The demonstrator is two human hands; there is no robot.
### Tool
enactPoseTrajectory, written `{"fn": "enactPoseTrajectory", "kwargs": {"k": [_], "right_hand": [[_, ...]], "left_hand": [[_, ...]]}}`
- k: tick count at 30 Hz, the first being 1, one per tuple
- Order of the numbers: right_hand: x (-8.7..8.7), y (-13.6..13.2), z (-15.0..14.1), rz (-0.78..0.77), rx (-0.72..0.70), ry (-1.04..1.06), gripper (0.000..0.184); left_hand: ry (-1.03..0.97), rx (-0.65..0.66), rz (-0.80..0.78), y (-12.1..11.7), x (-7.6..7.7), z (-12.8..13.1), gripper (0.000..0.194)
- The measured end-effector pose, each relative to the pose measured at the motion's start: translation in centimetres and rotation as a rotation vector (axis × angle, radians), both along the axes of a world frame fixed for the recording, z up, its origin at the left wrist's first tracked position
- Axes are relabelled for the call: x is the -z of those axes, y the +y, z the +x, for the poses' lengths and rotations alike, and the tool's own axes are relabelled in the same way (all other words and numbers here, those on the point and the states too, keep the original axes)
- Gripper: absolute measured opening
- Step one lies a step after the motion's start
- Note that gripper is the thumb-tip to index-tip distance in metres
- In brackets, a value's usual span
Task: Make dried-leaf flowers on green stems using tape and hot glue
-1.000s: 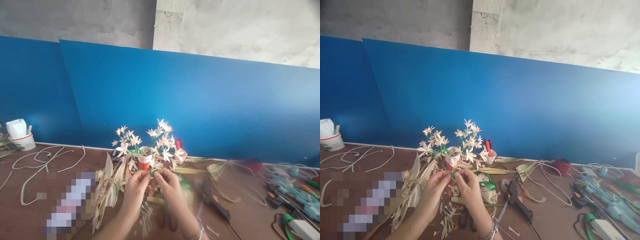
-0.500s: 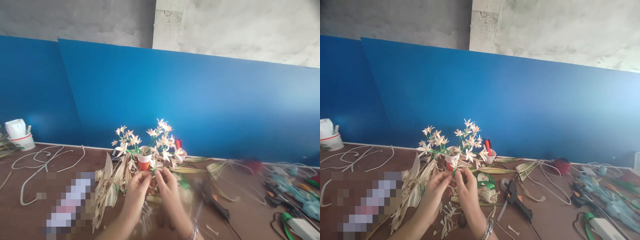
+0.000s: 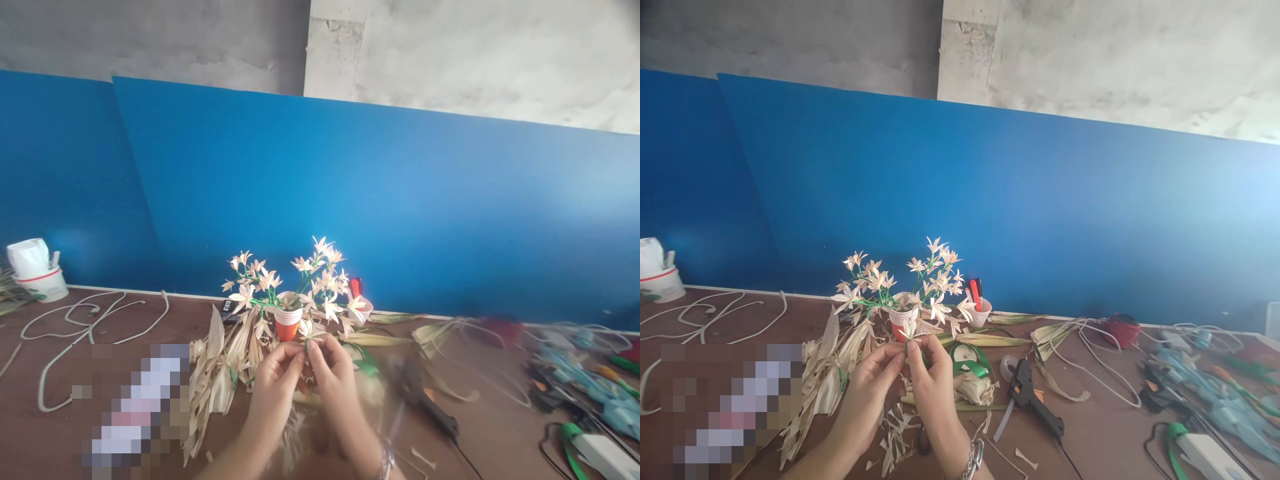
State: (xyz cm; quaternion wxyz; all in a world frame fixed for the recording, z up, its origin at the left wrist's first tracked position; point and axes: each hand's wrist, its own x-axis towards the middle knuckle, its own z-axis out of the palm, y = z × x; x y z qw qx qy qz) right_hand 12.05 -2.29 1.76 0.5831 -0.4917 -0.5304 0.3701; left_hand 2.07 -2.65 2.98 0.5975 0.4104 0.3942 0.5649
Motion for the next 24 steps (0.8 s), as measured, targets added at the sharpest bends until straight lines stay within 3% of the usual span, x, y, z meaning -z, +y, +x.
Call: {"fn": "enactPoseTrajectory", "kwargs": {"k": [16, 24], "right_hand": [[-0.60, -0.34, -0.07, -0.020, -0.045, 0.084, 0.026], [-0.93, -0.35, -0.10, -0.018, -0.044, 0.073, 0.026]], "left_hand": [[0.072, 0.011, 0.145, -0.19, 0.56, -0.33, 0.024], [0.047, -0.031, 0.080, 0.03, 0.67, -0.20, 0.027]]}}
